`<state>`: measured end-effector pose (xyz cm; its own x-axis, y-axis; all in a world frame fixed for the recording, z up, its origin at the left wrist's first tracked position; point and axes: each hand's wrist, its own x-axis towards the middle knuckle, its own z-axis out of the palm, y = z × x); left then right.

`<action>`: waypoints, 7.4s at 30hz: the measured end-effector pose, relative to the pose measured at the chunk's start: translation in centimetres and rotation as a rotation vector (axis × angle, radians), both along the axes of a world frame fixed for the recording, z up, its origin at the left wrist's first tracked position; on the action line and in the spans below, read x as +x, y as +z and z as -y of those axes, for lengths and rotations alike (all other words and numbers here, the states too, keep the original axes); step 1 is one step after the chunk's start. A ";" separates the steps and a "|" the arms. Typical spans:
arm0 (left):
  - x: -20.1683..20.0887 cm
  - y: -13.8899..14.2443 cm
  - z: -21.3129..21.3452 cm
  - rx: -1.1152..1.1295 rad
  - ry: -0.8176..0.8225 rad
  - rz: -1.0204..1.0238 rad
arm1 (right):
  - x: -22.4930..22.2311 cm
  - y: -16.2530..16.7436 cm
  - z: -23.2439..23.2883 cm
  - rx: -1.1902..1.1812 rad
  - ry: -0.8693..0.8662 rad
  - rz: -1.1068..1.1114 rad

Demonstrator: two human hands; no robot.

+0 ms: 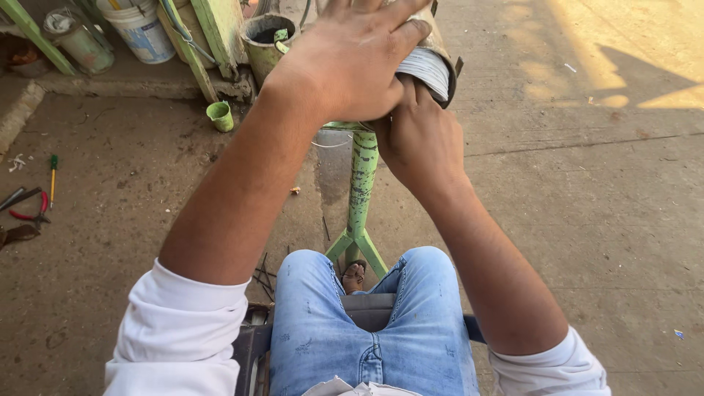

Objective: The person sits at a green metal stand and repeatedly inserts white plastic strips and thin metal rods into a metal canister containing coiled white wire. They then pull the wire through the canister and arrange it into a bundle, repeating the process with additional strips and rods.

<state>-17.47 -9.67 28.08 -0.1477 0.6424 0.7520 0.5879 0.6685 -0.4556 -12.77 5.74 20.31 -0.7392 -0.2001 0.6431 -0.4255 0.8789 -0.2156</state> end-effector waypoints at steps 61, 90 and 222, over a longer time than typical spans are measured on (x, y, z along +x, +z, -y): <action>6.2 -5.7 0.1 -0.358 0.347 0.120 | 1.8 -4.0 -5.2 0.034 0.230 -0.297; 4.9 -8.1 2.2 -0.168 0.154 0.050 | 2.9 -3.0 -3.8 -0.166 0.308 -0.143; 3.1 -15.4 0.9 0.229 0.169 0.298 | 0.8 -4.4 -1.0 0.205 -0.002 -0.417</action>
<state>-14.35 -10.59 12.63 -0.4696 0.4114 0.7811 0.5452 0.8311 -0.1100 -11.93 6.72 15.95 -0.4267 -0.3532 0.8326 -0.4375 0.8863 0.1518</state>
